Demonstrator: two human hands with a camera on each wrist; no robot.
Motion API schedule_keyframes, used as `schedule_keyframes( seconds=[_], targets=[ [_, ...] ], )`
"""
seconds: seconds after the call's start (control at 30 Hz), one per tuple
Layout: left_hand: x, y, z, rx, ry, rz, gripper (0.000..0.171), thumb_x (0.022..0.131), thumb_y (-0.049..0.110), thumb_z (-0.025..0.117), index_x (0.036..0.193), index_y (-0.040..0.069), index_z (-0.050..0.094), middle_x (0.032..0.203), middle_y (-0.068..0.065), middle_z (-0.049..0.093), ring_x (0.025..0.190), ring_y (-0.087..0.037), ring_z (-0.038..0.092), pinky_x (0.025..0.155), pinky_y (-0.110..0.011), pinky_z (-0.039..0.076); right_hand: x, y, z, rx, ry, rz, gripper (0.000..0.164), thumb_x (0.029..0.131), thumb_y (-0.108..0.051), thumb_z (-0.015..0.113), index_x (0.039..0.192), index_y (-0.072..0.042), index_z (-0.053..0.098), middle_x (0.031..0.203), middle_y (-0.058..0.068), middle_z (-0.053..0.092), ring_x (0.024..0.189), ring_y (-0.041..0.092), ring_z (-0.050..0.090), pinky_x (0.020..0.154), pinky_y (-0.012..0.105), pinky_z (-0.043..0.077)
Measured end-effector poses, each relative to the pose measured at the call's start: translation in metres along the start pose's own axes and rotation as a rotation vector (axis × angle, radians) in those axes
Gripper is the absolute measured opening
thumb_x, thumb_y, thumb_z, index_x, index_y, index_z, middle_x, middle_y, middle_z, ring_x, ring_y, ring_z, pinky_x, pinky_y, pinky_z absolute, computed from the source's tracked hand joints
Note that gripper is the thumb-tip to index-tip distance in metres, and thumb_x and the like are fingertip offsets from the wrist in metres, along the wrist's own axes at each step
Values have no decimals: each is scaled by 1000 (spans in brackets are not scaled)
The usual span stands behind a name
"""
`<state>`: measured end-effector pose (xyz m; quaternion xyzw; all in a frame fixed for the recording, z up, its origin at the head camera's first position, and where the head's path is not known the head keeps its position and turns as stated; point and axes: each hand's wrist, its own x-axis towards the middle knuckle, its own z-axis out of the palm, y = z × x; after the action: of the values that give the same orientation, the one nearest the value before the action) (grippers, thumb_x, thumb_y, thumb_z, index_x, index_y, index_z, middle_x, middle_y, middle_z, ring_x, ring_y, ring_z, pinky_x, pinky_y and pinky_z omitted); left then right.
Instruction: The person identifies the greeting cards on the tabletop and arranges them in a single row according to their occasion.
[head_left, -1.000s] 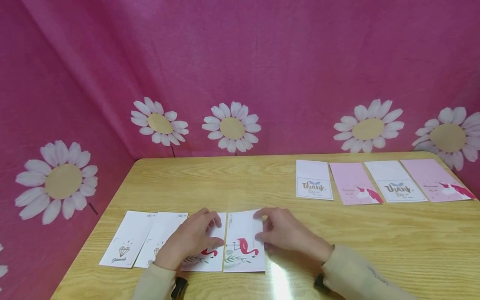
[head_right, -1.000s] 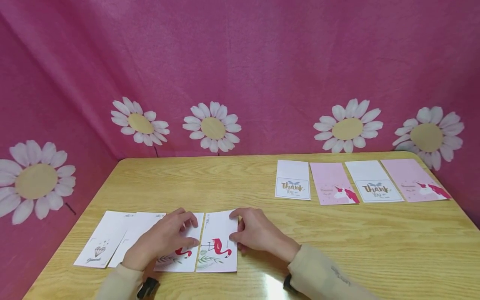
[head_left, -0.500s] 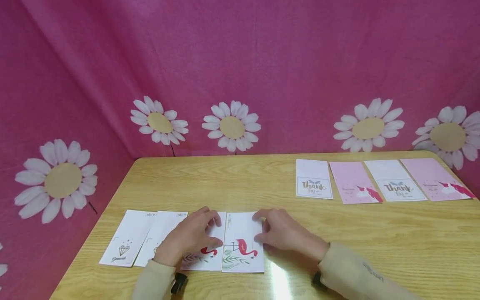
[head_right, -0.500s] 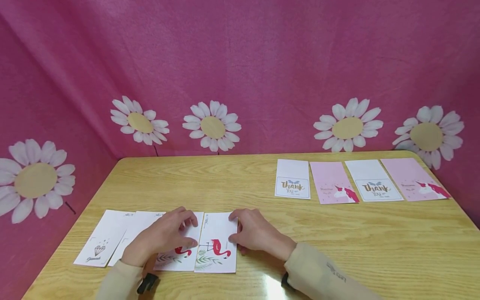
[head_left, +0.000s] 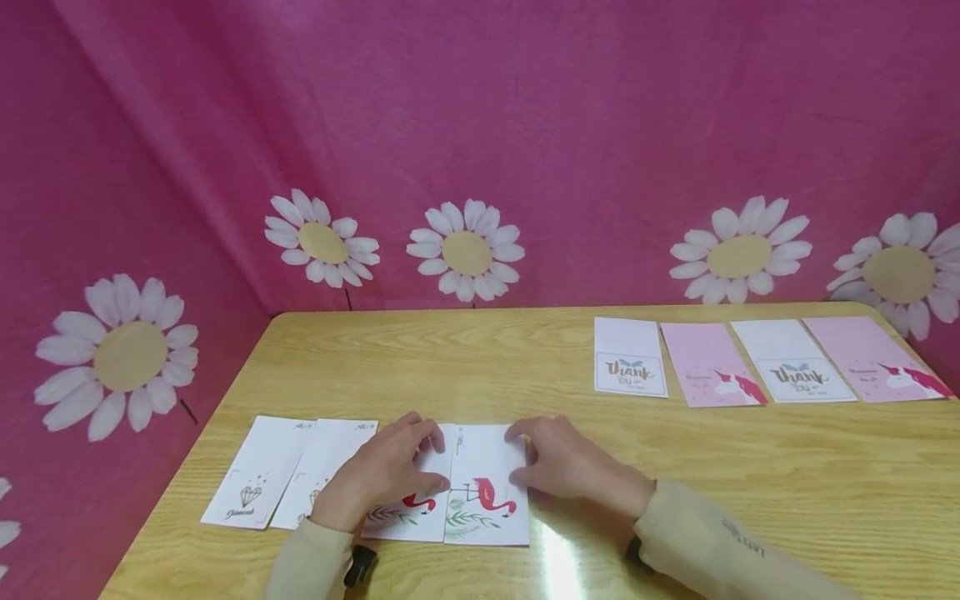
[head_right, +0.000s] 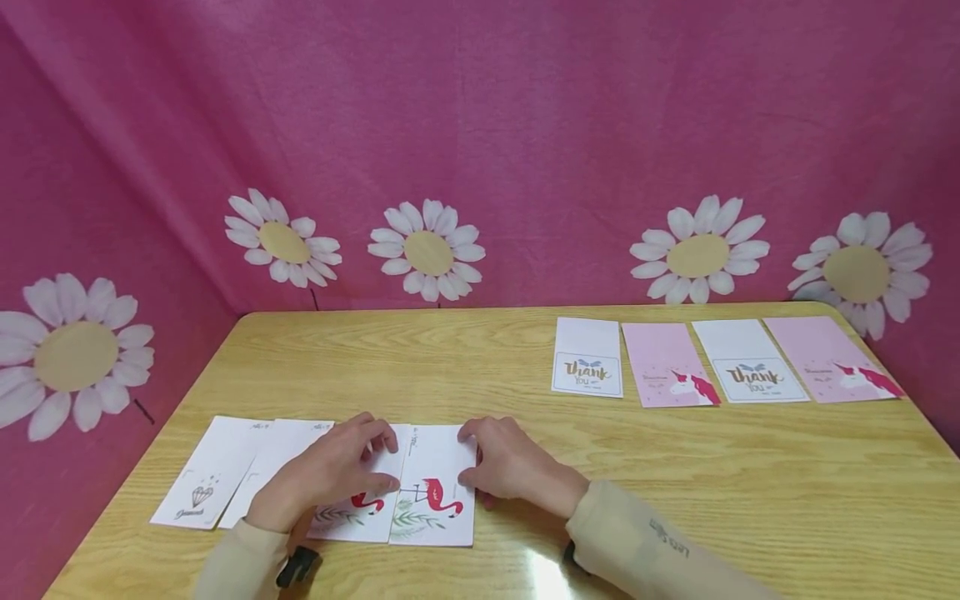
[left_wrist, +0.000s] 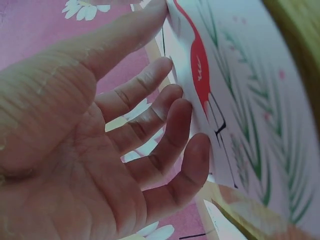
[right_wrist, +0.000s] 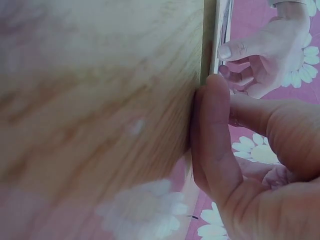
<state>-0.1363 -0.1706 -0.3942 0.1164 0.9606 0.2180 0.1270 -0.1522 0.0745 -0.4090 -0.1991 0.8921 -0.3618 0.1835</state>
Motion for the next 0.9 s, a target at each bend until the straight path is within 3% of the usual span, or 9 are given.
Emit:
schedule_keyframes(
  seconds=[0.3, 0.73, 0.9],
  targets=[
    [1, 0, 2, 10, 36, 23, 37, 74, 28, 92, 96, 19, 63, 100, 4, 57, 89, -14, 50, 81, -36, 46, 0, -3, 1, 45, -21, 42, 48, 85, -6, 80, 129, 2, 63, 69, 3, 63, 49, 16, 61, 50, 29, 51],
    [2, 2, 2, 18, 26, -1, 38, 74, 29, 93, 96, 20, 64, 100, 4, 57, 89, -14, 51, 81, -36, 46, 2, -5, 0, 8, -24, 58, 47, 86, -9, 80, 129, 0, 63, 75, 3, 63, 52, 16, 61, 55, 30, 51],
    [2, 1, 2, 13, 20, -9, 38, 74, 30, 93, 96, 21, 64, 100, 4, 57, 89, -14, 51, 81, -36, 46, 2, -5, 1, 27, -29, 65, 46, 87, -8, 79, 129, 1, 62, 74, 4, 63, 51, 16, 61, 51, 30, 52]
  ],
)
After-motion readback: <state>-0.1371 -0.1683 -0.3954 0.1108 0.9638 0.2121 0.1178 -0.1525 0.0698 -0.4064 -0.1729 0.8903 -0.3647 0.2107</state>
